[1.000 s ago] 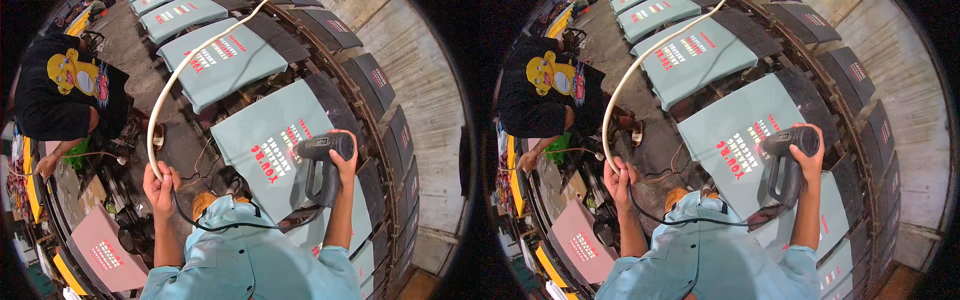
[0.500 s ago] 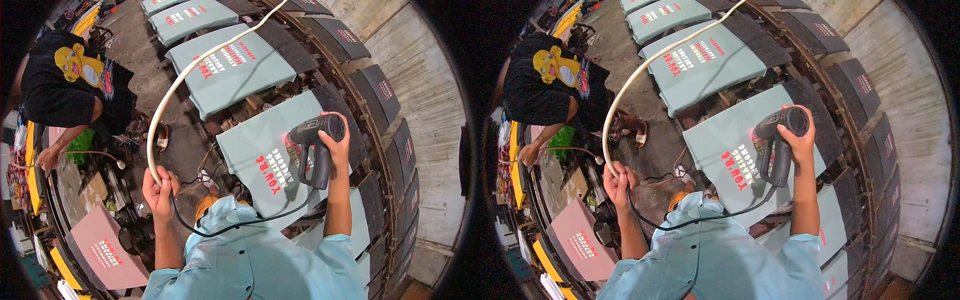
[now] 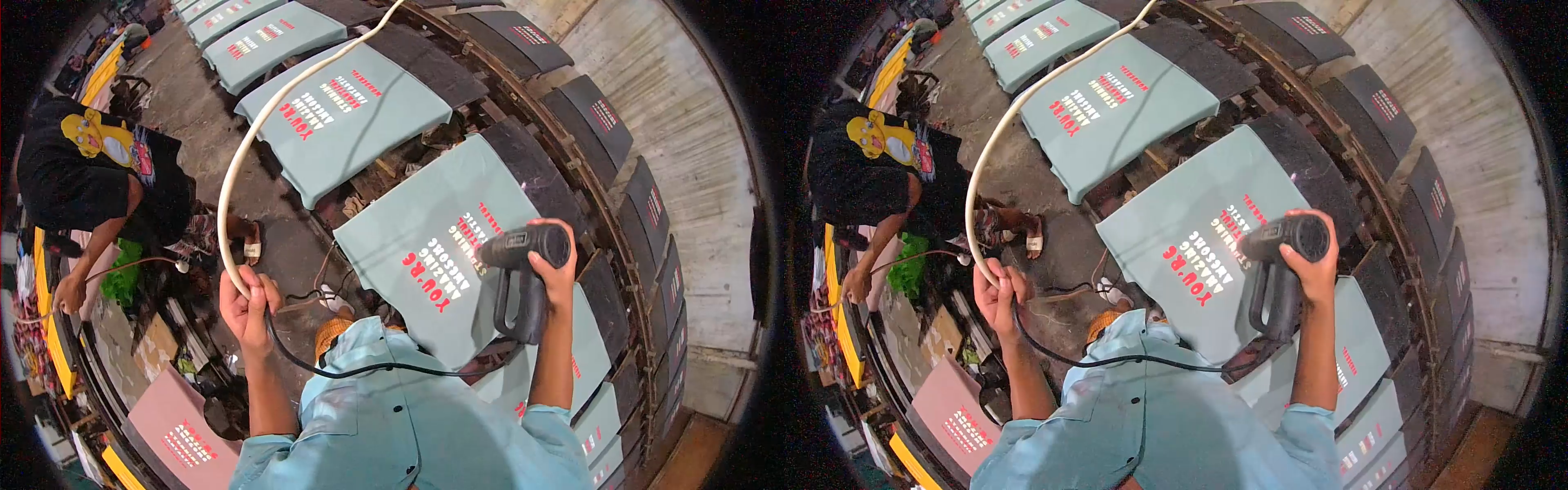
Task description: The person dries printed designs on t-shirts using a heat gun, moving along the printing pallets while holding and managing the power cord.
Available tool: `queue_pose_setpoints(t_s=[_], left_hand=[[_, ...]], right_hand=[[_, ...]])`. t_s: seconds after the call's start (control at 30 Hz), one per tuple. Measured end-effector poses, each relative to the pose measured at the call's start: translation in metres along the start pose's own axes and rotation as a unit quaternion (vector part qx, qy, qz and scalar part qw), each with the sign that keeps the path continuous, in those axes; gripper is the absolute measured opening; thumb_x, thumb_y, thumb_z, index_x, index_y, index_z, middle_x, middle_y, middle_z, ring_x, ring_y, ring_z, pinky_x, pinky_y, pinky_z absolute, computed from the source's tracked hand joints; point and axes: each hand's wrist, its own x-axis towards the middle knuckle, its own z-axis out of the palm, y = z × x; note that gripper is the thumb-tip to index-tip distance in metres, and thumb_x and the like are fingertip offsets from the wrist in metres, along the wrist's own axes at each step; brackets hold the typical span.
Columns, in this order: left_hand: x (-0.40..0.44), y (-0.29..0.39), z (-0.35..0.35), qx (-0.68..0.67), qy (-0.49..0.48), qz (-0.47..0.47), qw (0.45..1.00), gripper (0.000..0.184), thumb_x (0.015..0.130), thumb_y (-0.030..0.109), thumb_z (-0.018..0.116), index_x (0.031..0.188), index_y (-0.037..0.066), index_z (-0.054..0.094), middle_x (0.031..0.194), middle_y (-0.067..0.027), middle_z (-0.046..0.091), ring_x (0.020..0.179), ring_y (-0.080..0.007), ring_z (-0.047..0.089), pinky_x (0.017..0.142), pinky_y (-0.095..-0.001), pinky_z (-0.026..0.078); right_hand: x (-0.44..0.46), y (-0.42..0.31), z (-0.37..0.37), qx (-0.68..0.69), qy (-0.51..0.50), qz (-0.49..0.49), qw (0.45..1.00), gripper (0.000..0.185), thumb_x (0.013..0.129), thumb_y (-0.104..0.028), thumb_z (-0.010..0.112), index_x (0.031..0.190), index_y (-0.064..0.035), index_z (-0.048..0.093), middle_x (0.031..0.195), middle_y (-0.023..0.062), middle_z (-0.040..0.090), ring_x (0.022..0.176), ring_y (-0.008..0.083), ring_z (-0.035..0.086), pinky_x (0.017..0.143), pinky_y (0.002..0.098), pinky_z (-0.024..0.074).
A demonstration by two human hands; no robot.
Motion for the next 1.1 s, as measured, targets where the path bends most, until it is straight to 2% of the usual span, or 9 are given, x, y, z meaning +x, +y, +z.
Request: queue_pose_setpoints(t_s=[0.13, 0.27, 0.4, 0.47, 0.67, 0.77, 0.87, 0.9, 1.1], left_hand=[[0.01, -0.007, -0.002, -0.004, 0.015, 0.0, 1.0, 0.012, 0.099, 0.012, 0.052, 0.102, 0.004, 0.043, 0.069, -0.0022, 0.045, 0.056, -0.0084, 0.04, 0.053, -0.0224, 0.032], [0.032, -0.008, -0.006, -0.012, 0.008, 0.009, 1.0, 0.012, 0.098, 0.01, 0.052, 0.102, 0.004, 0.044, 0.071, -0.0029, 0.046, 0.057, -0.0082, 0.041, 0.051, -0.0219, 0.032], [0.082, 0.013, -0.031, 0.044, 0.023, 0.059, 0.997, 0.013, 0.1, 0.014, 0.051, 0.105, 0.004, 0.043, 0.065, -0.0017, 0.045, 0.054, -0.0075, 0.039, 0.051, -0.0214, 0.031], [0.109, 0.029, -0.044, 0.033, 0.028, 0.083, 0.996, 0.015, 0.1, 0.016, 0.051, 0.105, 0.004, 0.043, 0.064, -0.0017, 0.044, 0.054, -0.0073, 0.037, 0.051, -0.022, 0.03], [0.185, 0.044, -0.1, -0.002, 0.016, 0.167, 0.986, 0.012, 0.101, 0.01, 0.049, 0.107, 0.002, 0.043, 0.062, -0.0012, 0.04, 0.049, -0.0054, 0.032, 0.045, -0.0209, 0.025], [0.212, 0.045, -0.129, 0.017, 0.032, 0.164, 0.986, 0.015, 0.101, 0.013, 0.051, 0.106, 0.001, 0.044, 0.063, -0.0014, 0.042, 0.049, -0.0051, 0.033, 0.045, -0.0209, 0.025], [0.228, 0.046, -0.155, 0.049, 0.052, 0.155, 0.985, 0.015, 0.101, 0.013, 0.051, 0.106, 0.001, 0.044, 0.063, -0.0008, 0.041, 0.05, -0.005, 0.034, 0.045, -0.0209, 0.025], [0.229, 0.048, -0.163, 0.041, 0.055, 0.127, 0.99, 0.015, 0.099, 0.015, 0.053, 0.104, 0.001, 0.047, 0.079, -0.0025, 0.047, 0.056, -0.0053, 0.04, 0.051, -0.0201, 0.029], [0.25, 0.046, -0.181, 0.048, 0.098, 0.071, 0.991, 0.015, 0.099, 0.016, 0.054, 0.103, 0.003, 0.048, 0.072, -0.0001, 0.046, 0.058, -0.005, 0.039, 0.052, -0.0203, 0.029]], right_hand=[[-0.032, -0.008, -0.016, -0.035, 0.024, 0.008, 0.999, 0.058, 0.066, -0.008, 0.077, 0.119, -0.0006, 0.053, 0.117, 0.0125, 0.062, 0.11, 0.021, 0.058, 0.1, 0.0356, 0.043], [-0.025, -0.01, -0.047, -0.126, 0.124, -0.102, 0.979, 0.056, 0.072, -0.014, 0.074, 0.123, -0.0002, 0.054, 0.12, 0.0154, 0.061, 0.11, 0.0245, 0.058, 0.102, 0.0392, 0.0427], [0.017, 0.018, -0.048, 0.028, 0.243, -0.155, 0.957, 0.054, 0.079, -0.018, 0.069, 0.126, 0.0033, 0.052, 0.124, 0.0199, 0.059, 0.115, 0.0305, 0.057, 0.105, 0.0449, 0.0408], [0.052, 0.007, -0.006, -0.049, 0.201, -0.177, 0.962, 0.053, 0.078, -0.019, 0.068, 0.125, 0.0021, 0.053, 0.124, 0.0177, 0.06, 0.111, 0.027, 0.058, 0.102, 0.0423, 0.0429], [0.138, -0.012, 0.222, 0.128, 0.02, -0.113, 0.985, 0.058, 0.07, -0.006, 0.075, 0.124, -0.0024, 0.052, 0.122, 0.0124, 0.061, 0.109, 0.0212, 0.058, 0.101, 0.0371, 0.0436], [0.197, 0.006, 0.294, 0.136, -0.07, -0.152, 0.977, 0.058, 0.07, -0.001, 0.076, 0.123, -0.0022, 0.051, 0.121, 0.0121, 0.06, 0.109, 0.02, 0.058, 0.099, 0.0359, 0.0456], [0.23, 0.004, 0.332, 0.088, -0.069, -0.122, 0.986, 0.056, 0.072, 0.0, 0.076, 0.122, -0.0018, 0.051, 0.118, 0.0111, 0.061, 0.107, 0.0175, 0.059, 0.098, 0.0336, 0.0464], [0.236, 0.007, 0.339, 0.084, -0.085, -0.114, 0.986, 0.055, 0.072, 0.0, 0.076, 0.121, -0.0018, 0.051, 0.118, 0.0108, 0.061, 0.107, 0.0171, 0.059, 0.098, 0.0332, 0.0465], [0.254, 0.009, 0.354, 0.011, -0.115, -0.084, 0.99, 0.055, 0.072, 0.0, 0.076, 0.122, -0.0013, 0.052, 0.117, 0.0098, 0.061, 0.106, 0.0163, 0.06, 0.097, 0.0318, 0.0461]])
